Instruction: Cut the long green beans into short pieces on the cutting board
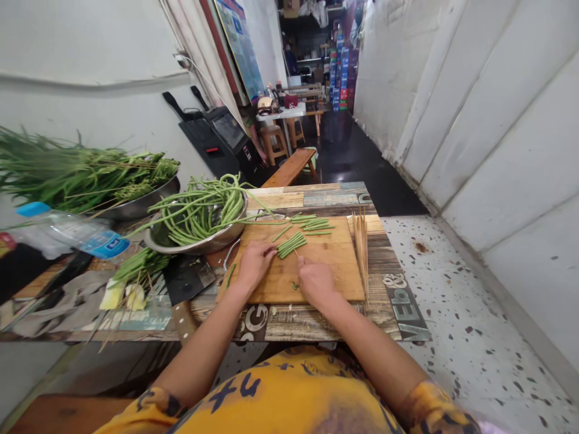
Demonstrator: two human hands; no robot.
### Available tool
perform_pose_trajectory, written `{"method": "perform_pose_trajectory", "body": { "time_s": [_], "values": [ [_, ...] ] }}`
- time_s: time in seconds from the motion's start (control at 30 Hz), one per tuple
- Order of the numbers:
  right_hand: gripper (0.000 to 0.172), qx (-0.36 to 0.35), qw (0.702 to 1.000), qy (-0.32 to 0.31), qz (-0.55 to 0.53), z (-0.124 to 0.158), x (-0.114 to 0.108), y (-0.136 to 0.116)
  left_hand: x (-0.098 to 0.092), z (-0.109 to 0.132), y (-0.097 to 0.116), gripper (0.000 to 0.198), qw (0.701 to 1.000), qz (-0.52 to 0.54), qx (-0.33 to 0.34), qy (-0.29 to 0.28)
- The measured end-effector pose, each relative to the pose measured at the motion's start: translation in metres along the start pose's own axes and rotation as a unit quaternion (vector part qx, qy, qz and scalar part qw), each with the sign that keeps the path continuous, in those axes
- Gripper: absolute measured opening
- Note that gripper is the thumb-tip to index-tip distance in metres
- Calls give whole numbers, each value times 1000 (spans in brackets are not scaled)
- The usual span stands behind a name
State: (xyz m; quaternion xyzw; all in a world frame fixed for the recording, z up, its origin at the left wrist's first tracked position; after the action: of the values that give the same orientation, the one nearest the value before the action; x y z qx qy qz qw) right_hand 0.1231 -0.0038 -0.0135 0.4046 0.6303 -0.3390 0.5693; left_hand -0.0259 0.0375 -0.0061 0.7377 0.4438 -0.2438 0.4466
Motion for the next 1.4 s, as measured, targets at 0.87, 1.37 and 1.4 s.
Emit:
{"method": "perform_pose_trajectory", "body": {
  "time_s": [0.87, 1.37, 1.4],
  "values": [
    [42, -4, 1000, 3, -11, 1, 1, 0, -1, 2, 10, 17, 998, 2, 4, -69],
    [41, 10, 999, 26, -21, 4, -1, 4, 12, -46, 5, 19, 993, -81, -65, -62],
    [40, 11, 999, 31, -24, 5, -2, 5, 17, -49, 3, 18, 992, -84, -68, -67]
  ]
}}
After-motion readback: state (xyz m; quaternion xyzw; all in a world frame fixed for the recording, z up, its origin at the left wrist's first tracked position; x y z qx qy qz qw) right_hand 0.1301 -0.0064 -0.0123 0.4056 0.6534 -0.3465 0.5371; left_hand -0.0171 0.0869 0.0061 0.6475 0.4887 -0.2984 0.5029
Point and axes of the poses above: each hand's wrist, its own z-axis away from the middle knuckle, its own x-axis out of the palm, y = z × x, the point moved 7 cm from there along -z, towards the middle knuckle, and after that the axes turned 12 degrees about y, right-handed, at the moved point
